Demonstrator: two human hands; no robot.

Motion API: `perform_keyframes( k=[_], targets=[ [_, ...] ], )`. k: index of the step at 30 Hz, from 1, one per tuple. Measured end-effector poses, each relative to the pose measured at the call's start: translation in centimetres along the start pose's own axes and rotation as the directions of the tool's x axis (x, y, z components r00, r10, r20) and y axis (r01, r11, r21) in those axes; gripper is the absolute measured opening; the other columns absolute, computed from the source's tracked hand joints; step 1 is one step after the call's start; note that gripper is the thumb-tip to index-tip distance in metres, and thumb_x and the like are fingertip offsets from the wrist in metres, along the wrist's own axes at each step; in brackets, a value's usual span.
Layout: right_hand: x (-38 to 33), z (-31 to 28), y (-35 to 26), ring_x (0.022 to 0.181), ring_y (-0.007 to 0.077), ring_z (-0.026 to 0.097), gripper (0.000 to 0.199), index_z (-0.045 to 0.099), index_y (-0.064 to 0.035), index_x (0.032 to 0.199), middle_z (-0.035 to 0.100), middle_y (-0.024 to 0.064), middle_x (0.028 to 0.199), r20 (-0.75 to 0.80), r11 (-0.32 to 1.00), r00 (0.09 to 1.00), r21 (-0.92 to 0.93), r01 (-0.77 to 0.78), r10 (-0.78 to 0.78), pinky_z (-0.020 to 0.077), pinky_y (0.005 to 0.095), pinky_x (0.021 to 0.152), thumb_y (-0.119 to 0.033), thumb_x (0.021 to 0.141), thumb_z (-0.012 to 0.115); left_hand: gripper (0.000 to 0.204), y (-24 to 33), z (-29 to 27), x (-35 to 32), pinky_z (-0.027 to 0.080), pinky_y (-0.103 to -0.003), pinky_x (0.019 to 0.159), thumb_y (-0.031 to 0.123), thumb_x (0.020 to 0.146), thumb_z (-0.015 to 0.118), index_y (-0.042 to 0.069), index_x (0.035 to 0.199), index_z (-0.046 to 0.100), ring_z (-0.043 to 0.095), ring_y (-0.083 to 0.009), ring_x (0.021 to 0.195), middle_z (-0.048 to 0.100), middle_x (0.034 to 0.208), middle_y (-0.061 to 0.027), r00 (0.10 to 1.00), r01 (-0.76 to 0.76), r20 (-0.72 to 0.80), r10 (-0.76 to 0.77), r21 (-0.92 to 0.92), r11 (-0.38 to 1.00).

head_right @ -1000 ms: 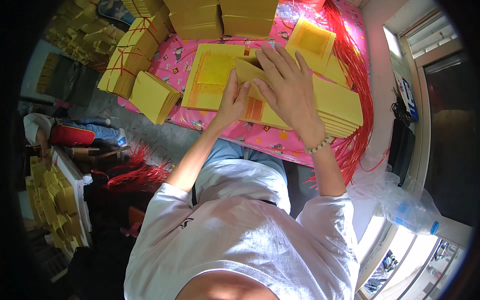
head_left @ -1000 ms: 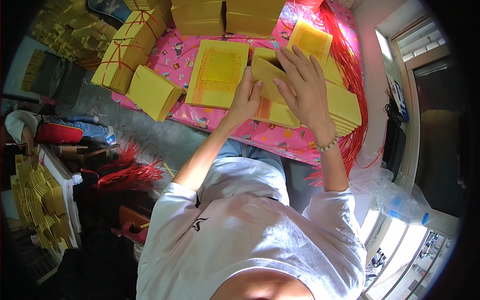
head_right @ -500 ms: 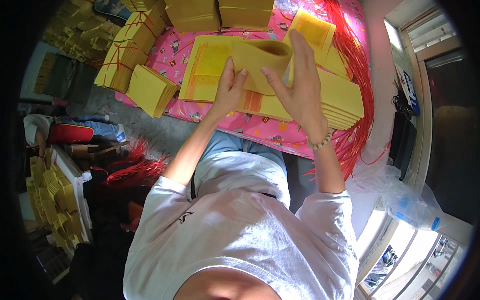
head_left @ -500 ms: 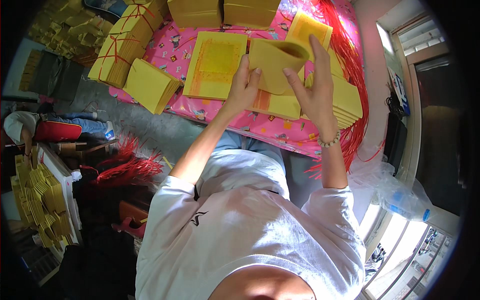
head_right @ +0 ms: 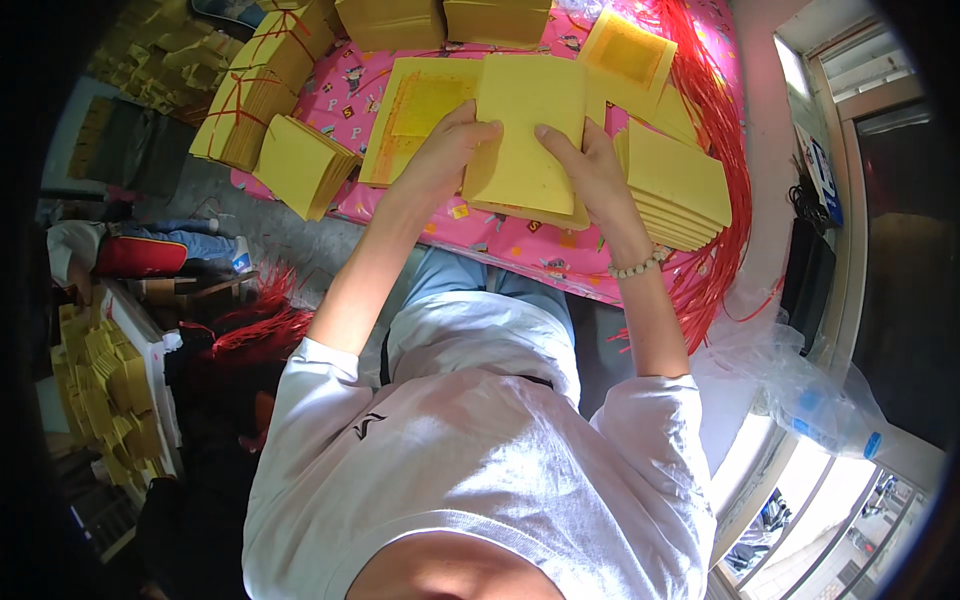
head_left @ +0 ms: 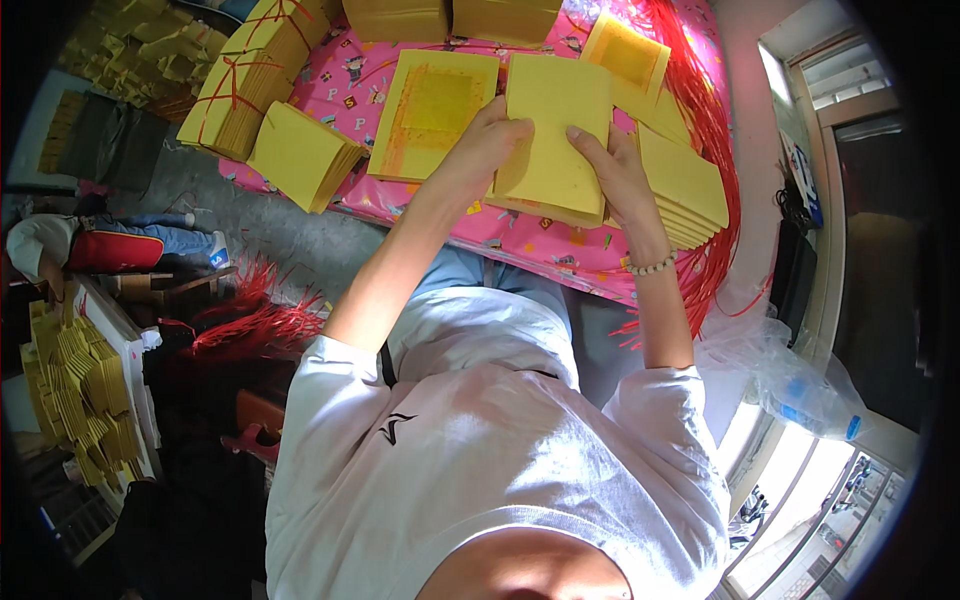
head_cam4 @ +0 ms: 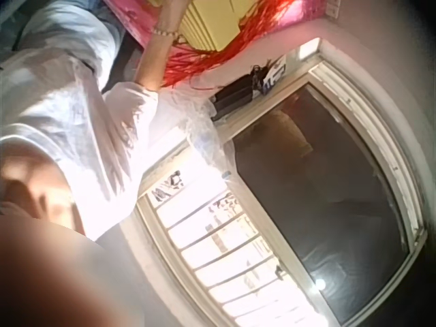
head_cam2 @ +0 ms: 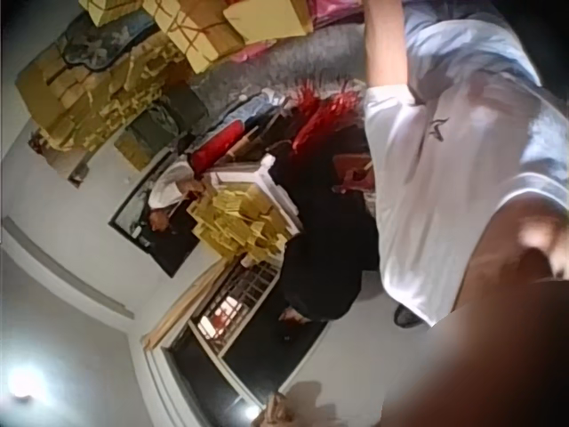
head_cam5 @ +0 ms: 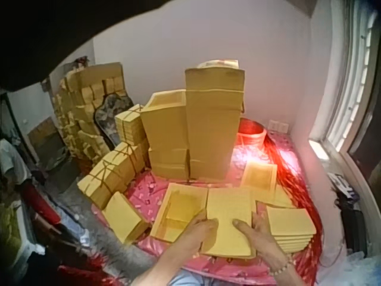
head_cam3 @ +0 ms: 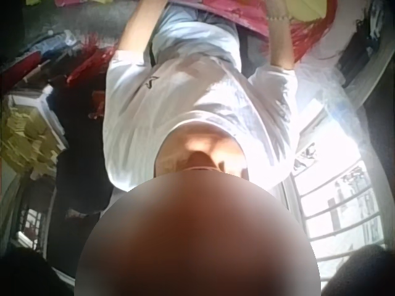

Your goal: Organizing and inspecting sheets of yellow joss paper stacks on a table.

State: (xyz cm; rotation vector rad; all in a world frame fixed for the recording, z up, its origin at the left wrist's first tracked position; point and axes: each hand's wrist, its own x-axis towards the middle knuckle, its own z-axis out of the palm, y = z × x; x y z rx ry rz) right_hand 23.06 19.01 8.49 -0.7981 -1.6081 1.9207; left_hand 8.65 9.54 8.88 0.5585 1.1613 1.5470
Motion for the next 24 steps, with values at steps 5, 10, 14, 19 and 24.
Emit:
perform_keyframes(
  k=[5,10,14,19,24],
  targets=[
    [-0.1,0.1,0.1,0.089,0.0129,0.062,0.034,0.053,0.0047,0.116,0.063,0.0105,0.106,0.001,1.000,1.000,0.028,-0.009,0.009,0.0510,0.0252,0.076,-0.015,0.089,0.060,0.035,-0.4,0.0,0.4,0.045,-0.031,0.090,0.006,0.089,0.047,-0.001,0.124,0.045,0.056,-0.0196,0.106,0.056,0.119,-0.0119,1.000,0.005,-0.019,-0.005,-0.002,1.000],
    [-0.5,-0.1,0.9,0.093,0.0127,0.060,0.033,0.053,0.0035,0.117,0.063,0.0095,0.106,-0.026,0.994,0.996,-0.068,0.087,-0.089,0.0494,0.0252,0.078,-0.013,0.089,0.059,0.038,-1.8,0.3,0.2,0.043,-0.030,0.091,0.006,0.089,0.045,0.001,0.126,0.042,0.054,-0.0177,0.108,0.055,0.119,-0.0108,0.983,-0.185,-0.011,0.186,0.052,0.981],
    [-1.8,0.5,0.3,0.095,0.0121,0.059,0.033,0.051,0.0035,0.118,0.062,0.0085,0.108,-0.021,0.984,0.989,-0.111,0.141,-0.144,0.0488,0.0252,0.079,-0.011,0.089,0.059,0.036,-2.5,0.7,-0.8,0.041,-0.028,0.092,0.006,0.090,0.044,0.002,0.126,0.042,0.052,-0.0147,0.109,0.053,0.119,-0.0091,0.958,-0.278,-0.030,0.284,0.134,0.951],
    [-2.6,0.8,0.2,0.097,0.0109,0.057,0.036,0.048,0.0031,0.121,0.060,0.0082,0.110,0.014,0.964,0.968,-0.088,0.251,-0.251,0.0484,0.0253,0.080,-0.009,0.089,0.059,0.025,-3.1,1.2,-1.5,0.042,-0.029,0.085,0.010,0.095,0.042,0.000,0.118,0.041,0.051,-0.0138,0.097,0.053,0.105,-0.0095,0.860,-0.495,-0.022,0.510,0.203,0.845],
    [-3.0,0.9,0.1,0.089,0.0085,0.059,0.030,0.054,0.0024,0.116,0.063,0.0061,0.104,-0.041,0.986,0.985,-0.026,0.164,-0.165,0.0494,0.0234,0.074,-0.012,0.090,0.060,0.024,-3.6,1.3,-2.3,0.042,-0.028,0.083,0.012,0.096,0.042,0.000,0.118,0.041,0.050,-0.0129,0.096,0.053,0.103,-0.0089,0.847,-0.513,-0.030,0.530,0.212,0.832]
  ],
)
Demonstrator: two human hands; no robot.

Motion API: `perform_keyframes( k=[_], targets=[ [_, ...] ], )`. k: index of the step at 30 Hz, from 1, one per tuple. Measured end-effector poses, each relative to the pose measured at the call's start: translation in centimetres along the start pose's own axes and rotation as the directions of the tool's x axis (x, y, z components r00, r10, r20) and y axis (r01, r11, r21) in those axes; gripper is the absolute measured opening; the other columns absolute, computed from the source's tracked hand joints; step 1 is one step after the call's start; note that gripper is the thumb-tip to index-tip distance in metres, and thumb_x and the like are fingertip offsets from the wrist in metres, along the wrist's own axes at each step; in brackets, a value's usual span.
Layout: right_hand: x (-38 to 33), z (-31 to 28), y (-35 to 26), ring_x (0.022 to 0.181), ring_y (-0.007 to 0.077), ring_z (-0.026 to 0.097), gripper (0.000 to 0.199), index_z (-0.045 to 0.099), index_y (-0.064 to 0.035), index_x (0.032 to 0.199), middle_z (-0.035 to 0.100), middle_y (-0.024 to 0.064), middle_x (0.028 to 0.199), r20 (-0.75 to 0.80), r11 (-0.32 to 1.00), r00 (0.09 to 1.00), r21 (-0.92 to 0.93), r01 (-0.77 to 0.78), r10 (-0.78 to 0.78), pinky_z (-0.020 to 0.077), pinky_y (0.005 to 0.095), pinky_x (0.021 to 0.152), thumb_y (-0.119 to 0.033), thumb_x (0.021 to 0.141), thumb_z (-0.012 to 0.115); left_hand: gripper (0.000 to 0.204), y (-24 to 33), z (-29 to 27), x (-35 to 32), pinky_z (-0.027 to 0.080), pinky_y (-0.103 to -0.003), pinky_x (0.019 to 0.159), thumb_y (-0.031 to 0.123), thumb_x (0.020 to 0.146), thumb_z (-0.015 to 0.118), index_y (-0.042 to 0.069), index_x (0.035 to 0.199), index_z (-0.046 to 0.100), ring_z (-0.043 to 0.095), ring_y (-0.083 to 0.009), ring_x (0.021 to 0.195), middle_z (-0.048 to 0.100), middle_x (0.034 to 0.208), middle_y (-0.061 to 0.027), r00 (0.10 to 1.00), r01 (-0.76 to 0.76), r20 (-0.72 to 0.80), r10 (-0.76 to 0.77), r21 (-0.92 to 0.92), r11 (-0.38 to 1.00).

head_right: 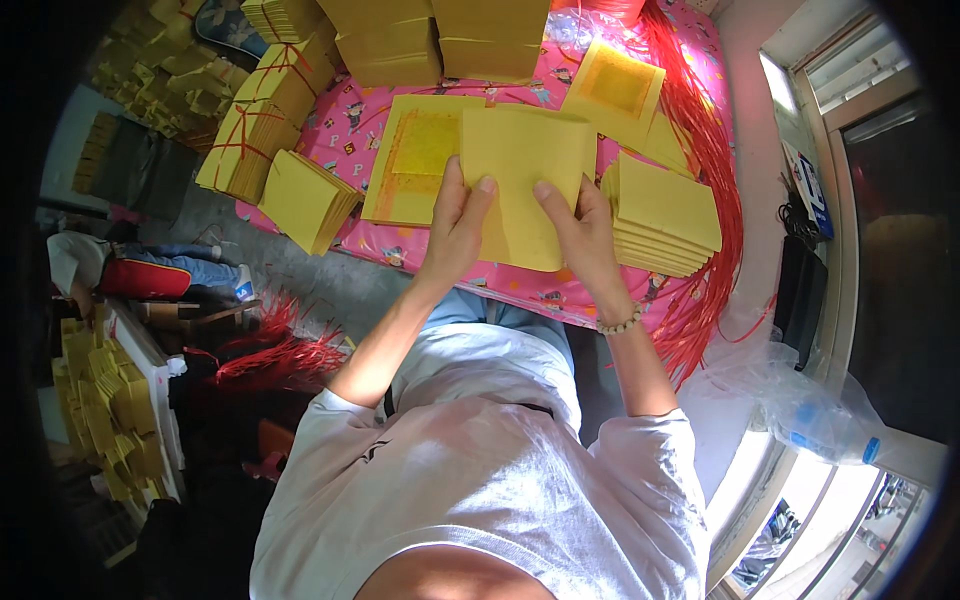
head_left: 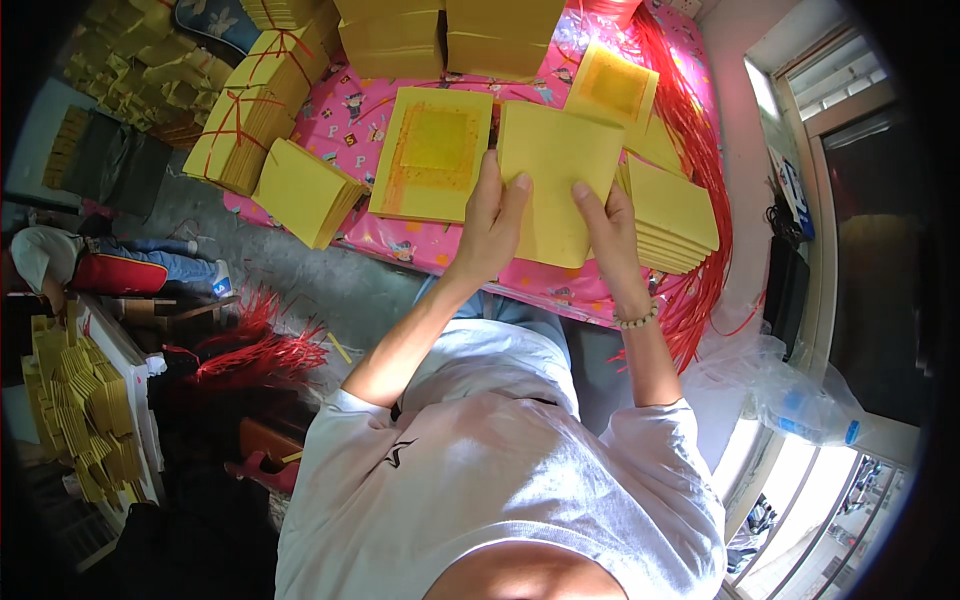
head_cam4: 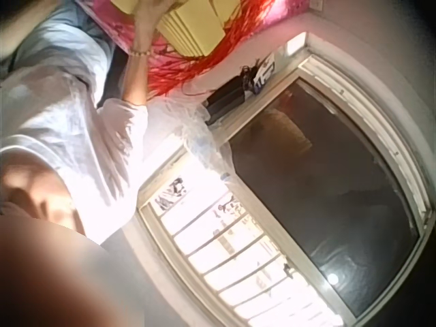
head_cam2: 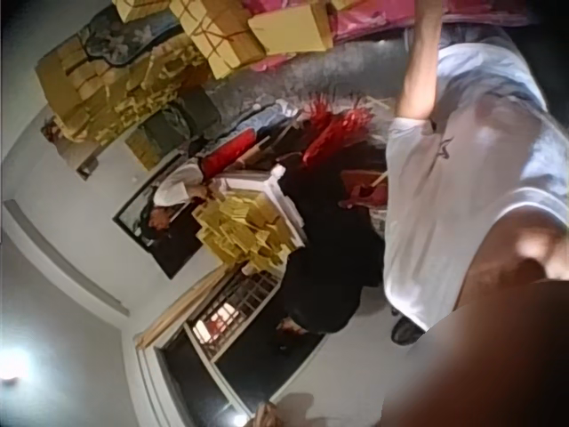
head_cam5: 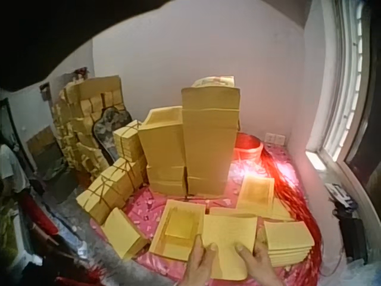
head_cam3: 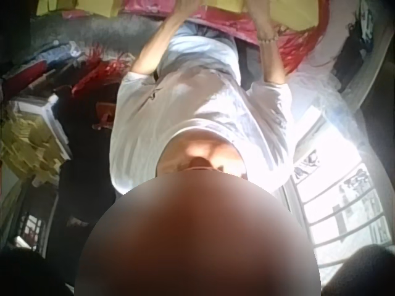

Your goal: Organizing and inspecting sheets of yellow joss paper stacks on a table.

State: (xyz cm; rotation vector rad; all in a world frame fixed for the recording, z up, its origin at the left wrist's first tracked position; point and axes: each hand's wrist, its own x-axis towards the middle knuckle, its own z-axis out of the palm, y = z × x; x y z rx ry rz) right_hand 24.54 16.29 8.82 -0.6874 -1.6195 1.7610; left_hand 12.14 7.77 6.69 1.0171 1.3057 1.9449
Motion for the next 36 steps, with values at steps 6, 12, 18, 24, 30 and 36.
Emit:
perform_keyframes(
  k=[6,12,18,24,30,36],
  targets=[
    [0.1,0.3,0.4,0.080,0.0056,0.060,0.023,0.061,0.0020,0.106,0.066,0.0035,0.093,-0.048,1.000,0.999,0.000,-0.013,0.013,0.0494,0.0212,0.068,-0.016,0.091,0.060,0.023,-0.2,-0.3,-0.6,0.041,-0.026,0.084,0.011,0.097,0.042,0.001,0.118,0.042,0.049,-0.0103,0.096,0.053,0.105,-0.0068,0.999,0.030,-0.018,-0.031,-0.073,0.997],
    [1.0,0.9,-0.3,0.078,0.0049,0.059,0.021,0.063,0.0016,0.102,0.066,0.0026,0.090,-0.107,0.995,0.993,0.086,0.052,-0.042,0.0480,0.0198,0.068,-0.016,0.092,0.060,0.022,0.1,-0.9,-1.3,0.040,-0.024,0.085,0.010,0.097,0.042,0.002,0.117,0.042,0.048,-0.0090,0.098,0.052,0.107,-0.0050,0.996,0.085,-0.015,-0.087,-0.128,0.988],
    [1.6,-0.3,0.4,0.076,0.0035,0.058,0.018,0.063,0.0008,0.098,0.065,0.0002,0.086,-0.079,0.998,0.995,0.031,0.060,-0.058,0.0463,0.0181,0.068,-0.016,0.092,0.059,0.022,0.1,-1.7,-2.0,0.041,-0.024,0.085,0.009,0.096,0.042,0.002,0.117,0.043,0.048,-0.0081,0.098,0.053,0.107,-0.0047,0.985,0.168,-0.012,-0.172,-0.142,0.975],
    [1.2,0.1,-0.2,0.076,0.0046,0.060,0.018,0.064,0.0007,0.093,0.065,0.0000,0.082,-0.035,0.998,0.998,0.040,-0.055,0.056,0.0492,0.0193,0.066,-0.017,0.091,0.060,0.023,0.4,-2.4,-2.6,0.041,-0.024,0.087,0.009,0.096,0.044,0.003,0.119,0.044,0.049,-0.0077,0.101,0.054,0.110,-0.0036,0.976,0.214,-0.026,-0.218,-0.123,0.969],
    [-0.2,-0.3,0.8,0.074,0.0081,0.063,0.024,0.063,0.0039,0.101,0.067,0.0059,0.085,0.092,0.985,0.981,-0.011,-0.170,0.170,0.0529,0.0223,0.062,-0.018,0.091,0.060,0.020,0.6,-3.0,-2.5,0.042,-0.025,0.086,0.008,0.096,0.044,0.003,0.115,0.045,0.051,-0.0084,0.099,0.056,0.108,-0.0042,0.960,0.277,-0.011,-0.280,-0.113,0.954],
    [-0.8,-0.5,1.4,0.070,0.0090,0.064,0.029,0.063,0.0058,0.104,0.068,0.0068,0.086,0.144,0.964,0.956,-0.102,-0.243,0.257,0.0537,0.0227,0.060,-0.020,0.091,0.060,0.023,0.0,-3.8,-2.6,0.041,-0.025,0.088,0.008,0.096,0.044,0.003,0.118,0.045,0.051,-0.0088,0.102,0.056,0.111,-0.0041,0.947,0.319,0.008,-0.321,-0.124,0.940]
  ],
)
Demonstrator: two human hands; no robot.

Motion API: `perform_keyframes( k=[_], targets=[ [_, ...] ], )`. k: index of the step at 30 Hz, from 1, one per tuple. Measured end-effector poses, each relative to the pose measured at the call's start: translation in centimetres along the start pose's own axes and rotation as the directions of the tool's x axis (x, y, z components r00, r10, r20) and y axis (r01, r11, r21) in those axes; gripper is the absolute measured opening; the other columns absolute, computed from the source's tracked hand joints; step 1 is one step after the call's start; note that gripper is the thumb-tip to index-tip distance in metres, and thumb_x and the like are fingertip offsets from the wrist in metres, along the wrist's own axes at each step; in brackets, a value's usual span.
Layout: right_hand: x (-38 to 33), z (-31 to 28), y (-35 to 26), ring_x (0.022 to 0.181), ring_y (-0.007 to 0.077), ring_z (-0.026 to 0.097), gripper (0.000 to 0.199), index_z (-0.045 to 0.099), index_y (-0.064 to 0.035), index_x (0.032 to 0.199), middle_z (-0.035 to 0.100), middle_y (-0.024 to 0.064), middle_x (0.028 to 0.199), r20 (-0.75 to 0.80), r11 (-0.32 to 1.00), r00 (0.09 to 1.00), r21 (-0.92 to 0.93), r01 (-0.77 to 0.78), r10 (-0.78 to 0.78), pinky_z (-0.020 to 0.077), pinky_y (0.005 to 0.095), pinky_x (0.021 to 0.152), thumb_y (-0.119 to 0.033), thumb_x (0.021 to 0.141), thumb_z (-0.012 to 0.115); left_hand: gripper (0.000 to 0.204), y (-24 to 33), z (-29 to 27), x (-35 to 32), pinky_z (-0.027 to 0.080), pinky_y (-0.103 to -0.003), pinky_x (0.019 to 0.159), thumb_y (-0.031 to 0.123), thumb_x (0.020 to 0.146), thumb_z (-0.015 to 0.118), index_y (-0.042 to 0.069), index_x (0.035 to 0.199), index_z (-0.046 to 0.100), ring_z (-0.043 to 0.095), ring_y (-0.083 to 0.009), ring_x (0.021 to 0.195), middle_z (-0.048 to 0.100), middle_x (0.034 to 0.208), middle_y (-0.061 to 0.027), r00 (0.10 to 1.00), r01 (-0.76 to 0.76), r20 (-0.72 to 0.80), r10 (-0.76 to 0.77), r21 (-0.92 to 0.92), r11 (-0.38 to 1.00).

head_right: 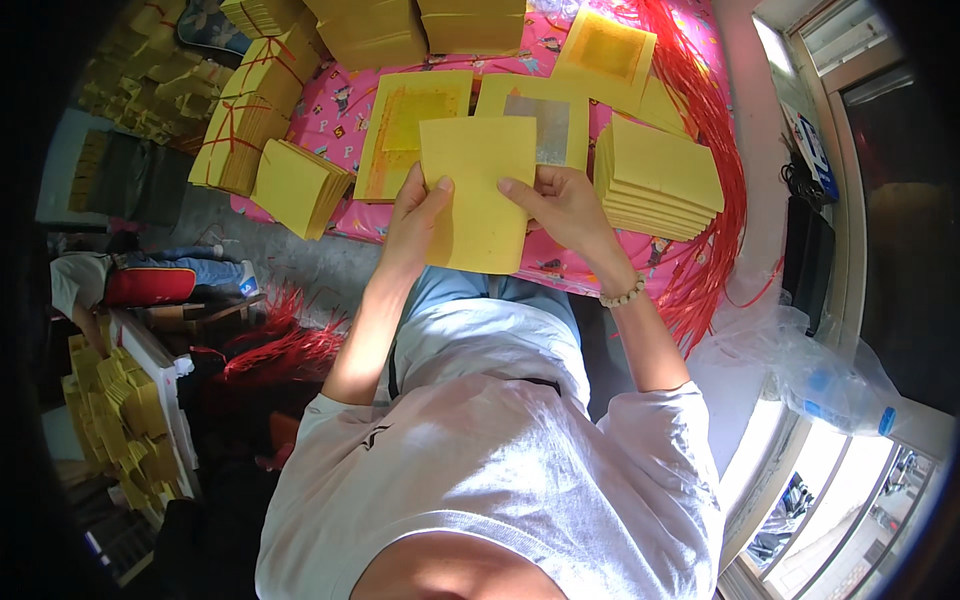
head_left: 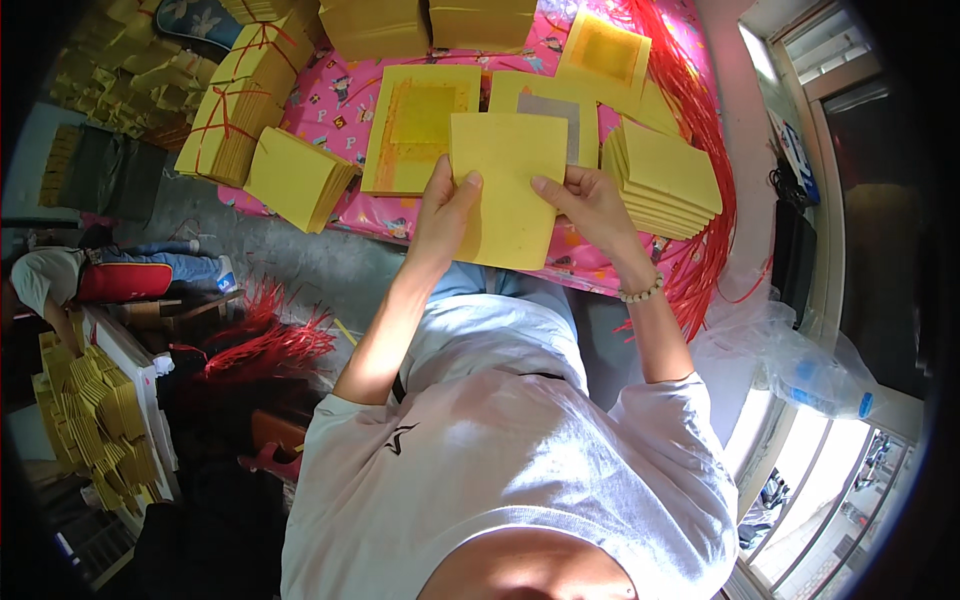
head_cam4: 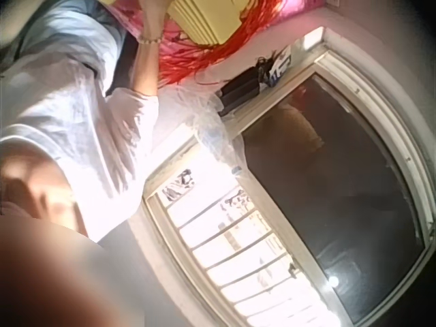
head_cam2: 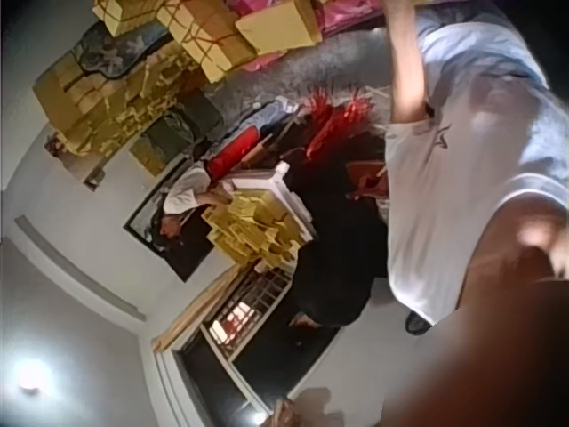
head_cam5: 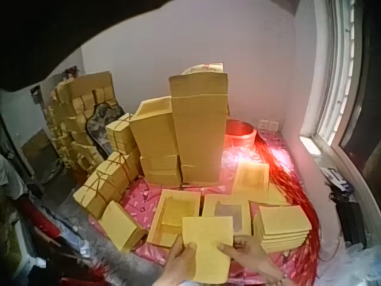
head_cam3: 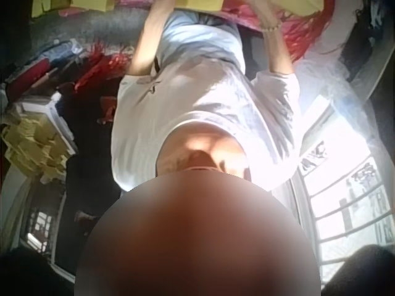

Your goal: Organizing and inspecting sheets of yellow joss paper stacks on a table.

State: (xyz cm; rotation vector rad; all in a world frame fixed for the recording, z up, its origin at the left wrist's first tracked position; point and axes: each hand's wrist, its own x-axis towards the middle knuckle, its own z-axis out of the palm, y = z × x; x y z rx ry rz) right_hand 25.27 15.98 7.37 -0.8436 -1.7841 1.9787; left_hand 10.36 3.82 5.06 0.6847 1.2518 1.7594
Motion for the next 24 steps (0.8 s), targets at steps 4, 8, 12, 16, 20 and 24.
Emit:
perform_keyframes(
  k=[4,8,12,16,20,24],
  targets=[
    [-0.1,0.2,0.4,0.069,0.0086,0.064,0.030,0.064,0.0051,0.104,0.068,0.0062,0.085,0.018,0.999,0.999,0.006,0.045,-0.045,0.0534,0.0224,0.060,-0.022,0.091,0.061,0.025,-0.3,-0.2,-0.1,0.040,-0.026,0.089,0.009,0.096,0.044,0.003,0.120,0.045,0.051,-0.0090,0.103,0.056,0.112,-0.0042,1.000,0.018,0.004,-0.018,-0.016,1.000],
    [-0.2,0.5,0.2,0.071,0.0087,0.064,0.029,0.064,0.0050,0.103,0.068,0.0063,0.085,0.031,1.000,0.999,0.007,0.003,-0.004,0.0522,0.0218,0.060,-0.021,0.091,0.061,0.025,0.0,-0.3,0.0,0.040,-0.026,0.089,0.009,0.096,0.044,0.003,0.120,0.045,0.051,-0.0090,0.103,0.056,0.112,-0.0043,1.000,0.006,-0.014,-0.006,-0.031,1.000],
    [-0.3,0.8,0.6,0.071,0.0078,0.063,0.029,0.065,0.0055,0.102,0.068,0.0058,0.084,0.085,0.999,0.996,-0.040,-0.013,0.016,0.0511,0.0214,0.060,-0.021,0.091,0.061,0.025,0.4,-0.6,0.0,0.040,-0.026,0.089,0.010,0.095,0.045,0.004,0.120,0.046,0.052,-0.0090,0.103,0.056,0.112,-0.0043,0.999,0.018,-0.030,-0.019,-0.040,0.999],
    [0.0,1.2,0.9,0.070,0.0064,0.061,0.030,0.065,0.0056,0.100,0.068,0.0052,0.083,0.084,1.000,0.996,-0.018,-0.024,0.026,0.0499,0.0205,0.061,-0.022,0.090,0.063,0.024,0.5,-0.9,-0.1,0.041,-0.026,0.088,0.009,0.095,0.044,0.004,0.119,0.046,0.052,-0.0089,0.101,0.056,0.112,-0.0042,0.998,0.002,-0.067,-0.003,-0.022,1.000],
    [0.0,1.5,1.7,0.071,0.0063,0.061,0.029,0.065,0.0058,0.099,0.068,0.0051,0.083,0.103,0.995,0.991,-0.069,-0.077,0.083,0.0496,0.0203,0.062,-0.022,0.089,0.063,0.032,0.7,-1.6,-0.1,0.039,-0.026,0.094,0.012,0.095,0.048,0.005,0.126,0.046,0.051,-0.0101,0.111,0.055,0.122,-0.0040,0.998,-0.018,-0.067,0.016,-0.034,0.999],
    [0.3,1.4,2.2,0.076,0.0063,0.062,0.031,0.063,0.0048,0.108,0.067,0.0048,0.090,0.144,0.993,0.990,-0.120,0.007,0.010,0.0516,0.0210,0.062,-0.020,0.090,0.063,0.031,0.1,-1.6,-0.2,0.040,-0.026,0.092,0.012,0.096,0.047,0.005,0.126,0.046,0.051,-0.0093,0.109,0.055,0.119,-0.0036,0.988,-0.064,-0.144,0.062,-0.005,0.998]
  ],
)
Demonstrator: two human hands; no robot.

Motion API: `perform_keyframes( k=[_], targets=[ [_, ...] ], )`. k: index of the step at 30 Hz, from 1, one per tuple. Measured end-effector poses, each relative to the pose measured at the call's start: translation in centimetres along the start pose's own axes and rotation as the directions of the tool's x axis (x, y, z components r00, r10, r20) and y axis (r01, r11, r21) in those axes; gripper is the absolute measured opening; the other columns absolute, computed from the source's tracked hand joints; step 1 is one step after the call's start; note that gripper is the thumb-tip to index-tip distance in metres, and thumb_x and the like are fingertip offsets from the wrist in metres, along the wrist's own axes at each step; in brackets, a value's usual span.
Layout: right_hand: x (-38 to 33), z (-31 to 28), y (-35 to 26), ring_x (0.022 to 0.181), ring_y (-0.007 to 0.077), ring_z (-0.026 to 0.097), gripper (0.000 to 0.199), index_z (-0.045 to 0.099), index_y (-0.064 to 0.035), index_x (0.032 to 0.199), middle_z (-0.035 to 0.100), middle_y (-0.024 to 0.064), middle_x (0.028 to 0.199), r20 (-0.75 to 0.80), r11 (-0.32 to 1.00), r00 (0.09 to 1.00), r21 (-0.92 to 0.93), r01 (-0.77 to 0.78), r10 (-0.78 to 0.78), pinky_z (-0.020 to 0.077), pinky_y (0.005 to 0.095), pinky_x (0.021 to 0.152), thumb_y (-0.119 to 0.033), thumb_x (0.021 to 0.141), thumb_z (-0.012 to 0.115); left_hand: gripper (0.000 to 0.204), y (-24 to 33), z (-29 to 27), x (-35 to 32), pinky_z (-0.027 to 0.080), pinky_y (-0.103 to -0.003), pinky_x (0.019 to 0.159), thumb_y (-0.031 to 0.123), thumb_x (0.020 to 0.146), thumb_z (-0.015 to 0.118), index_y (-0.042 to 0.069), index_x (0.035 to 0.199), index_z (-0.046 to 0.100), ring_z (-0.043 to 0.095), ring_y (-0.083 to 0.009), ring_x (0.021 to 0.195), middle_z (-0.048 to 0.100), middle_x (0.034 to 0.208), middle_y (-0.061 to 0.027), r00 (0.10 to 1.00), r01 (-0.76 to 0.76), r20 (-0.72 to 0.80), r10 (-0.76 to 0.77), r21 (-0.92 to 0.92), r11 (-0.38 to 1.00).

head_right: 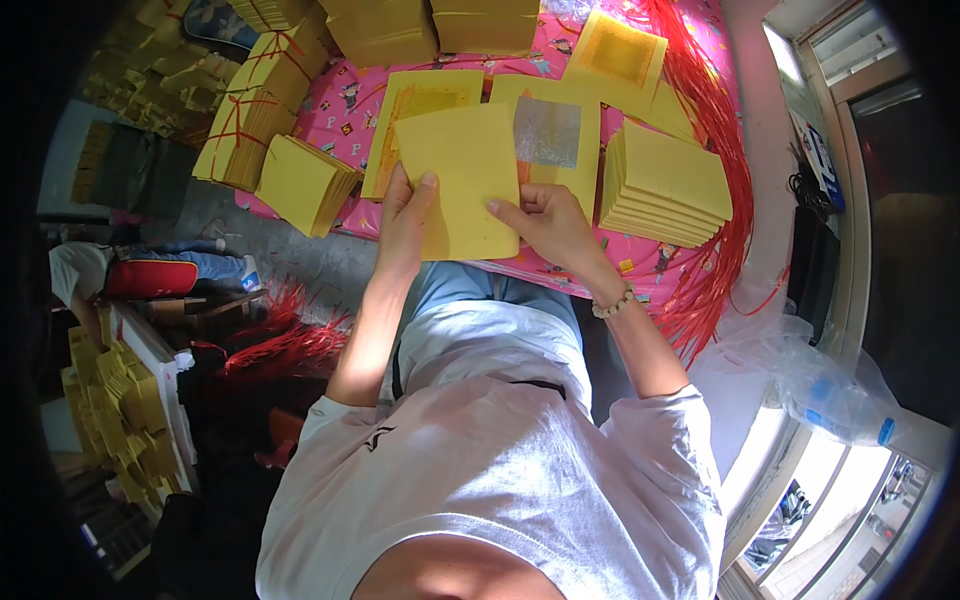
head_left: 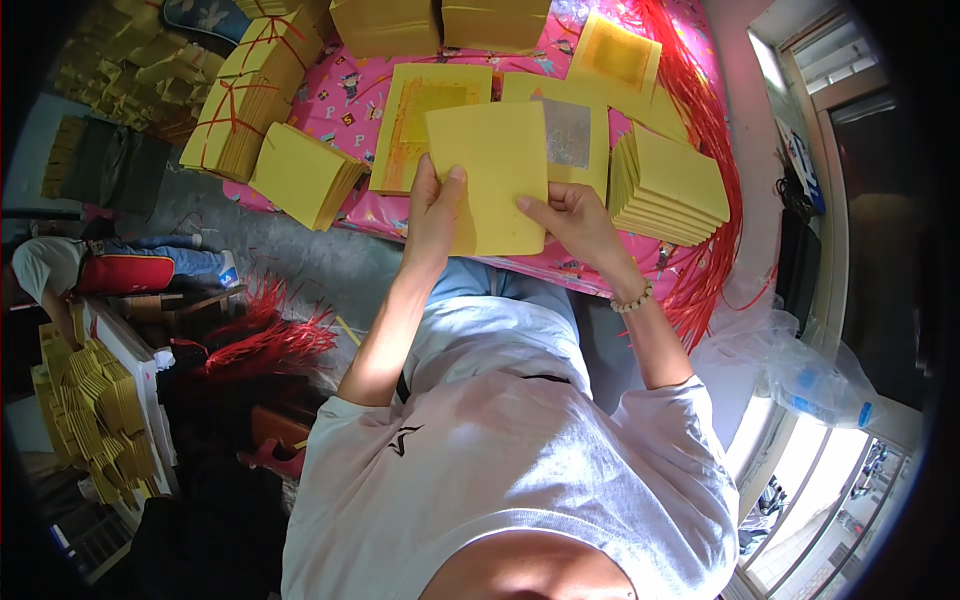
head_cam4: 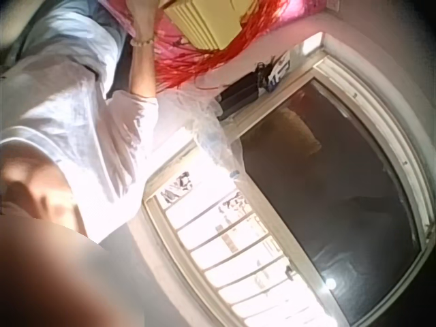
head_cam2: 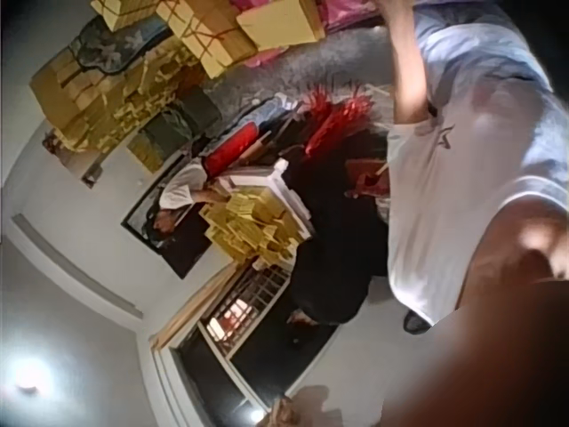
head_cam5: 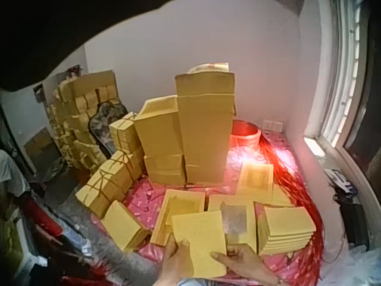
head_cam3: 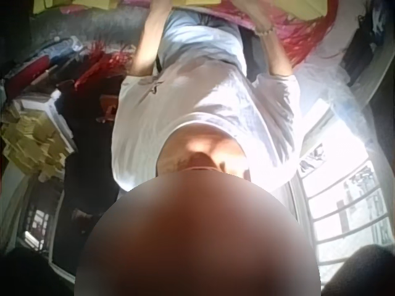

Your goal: Organizing and inspecting sheets of yellow joss paper stacks on a table.

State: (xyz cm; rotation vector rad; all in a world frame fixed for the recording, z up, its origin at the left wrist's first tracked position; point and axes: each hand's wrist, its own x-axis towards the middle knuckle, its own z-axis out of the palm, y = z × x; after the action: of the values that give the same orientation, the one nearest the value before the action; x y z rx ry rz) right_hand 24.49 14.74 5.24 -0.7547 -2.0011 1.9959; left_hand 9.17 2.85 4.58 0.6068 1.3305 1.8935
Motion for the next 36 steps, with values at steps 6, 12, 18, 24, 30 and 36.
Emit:
perform_keyframes(
  k=[6,12,18,24,30,36],
  targets=[
    [-0.4,0.5,-0.6,0.076,0.0051,0.061,0.031,0.063,0.0036,0.109,0.066,0.0038,0.091,0.014,1.000,1.000,-0.021,-0.012,0.012,0.0520,0.0195,0.059,-0.020,0.089,0.063,0.031,-0.3,-0.3,0.0,0.041,-0.026,0.090,0.011,0.096,0.046,0.005,0.126,0.045,0.052,-0.0089,0.107,0.056,0.117,-0.0036,0.998,-0.055,-0.044,0.054,-0.009,0.998],
    [-0.4,1.0,-1.4,0.073,0.0043,0.059,0.025,0.066,0.0018,0.098,0.065,0.0008,0.084,-0.018,0.997,0.997,0.031,-0.070,0.070,0.0495,0.0200,0.060,-0.021,0.089,0.064,0.029,1.2,0.1,-0.5,0.042,-0.027,0.088,0.010,0.096,0.044,0.005,0.125,0.044,0.051,-0.0100,0.105,0.054,0.116,-0.0044,0.985,-0.108,-0.139,0.099,-0.055,0.993],
    [1.5,2.2,-2.9,0.079,0.0062,0.060,0.027,0.059,0.0025,0.108,0.064,0.0021,0.089,0.011,0.996,1.000,0.088,0.011,-0.012,0.0500,0.0198,0.068,-0.017,0.090,0.062,0.029,1.7,-1.2,-0.6,0.042,-0.027,0.087,0.009,0.096,0.041,0.005,0.125,0.041,0.051,-0.0111,0.103,0.054,0.115,-0.0058,0.956,-0.182,-0.234,0.177,-0.002,0.983],
    [6.0,5.2,-3.1,0.085,0.0073,0.060,0.021,0.056,0.0035,0.105,0.063,0.0055,0.091,0.130,0.982,0.978,0.120,0.149,-0.164,0.0481,0.0194,0.072,-0.013,0.092,0.058,0.028,2.8,-4.4,-0.9,0.041,-0.027,0.087,0.011,0.096,0.043,0.004,0.123,0.043,0.051,-0.0111,0.102,0.055,0.109,-0.0048,0.930,-0.215,-0.292,0.221,0.052,0.975],
    [12.1,9.1,-4.0,0.079,0.0092,0.060,0.025,0.054,0.0045,0.103,0.064,0.0073,0.086,0.238,0.972,0.947,-0.041,0.230,-0.214,0.0463,0.0234,0.067,-0.017,0.091,0.059,0.029,3.9,-12.1,-1.0,0.044,-0.022,0.065,0.026,0.098,0.045,0.005,0.116,0.048,0.053,-0.0072,0.079,0.056,0.100,-0.0043,0.884,-0.062,-0.463,0.061,0.013,0.998],
    [20.3,16.4,-4.1,0.079,0.0212,0.064,0.033,0.056,-0.0005,0.106,0.065,0.0140,0.086,0.270,0.935,0.936,-0.213,0.285,-0.223,0.0486,0.0321,0.070,-0.025,0.085,0.063,0.038,4.1,-20.1,-0.6,0.046,-0.026,0.063,0.034,0.096,0.047,0.004,0.119,0.046,0.054,-0.0111,0.078,0.055,0.101,-0.0074,0.677,-0.151,-0.710,0.194,0.124,0.981]
  ],
)
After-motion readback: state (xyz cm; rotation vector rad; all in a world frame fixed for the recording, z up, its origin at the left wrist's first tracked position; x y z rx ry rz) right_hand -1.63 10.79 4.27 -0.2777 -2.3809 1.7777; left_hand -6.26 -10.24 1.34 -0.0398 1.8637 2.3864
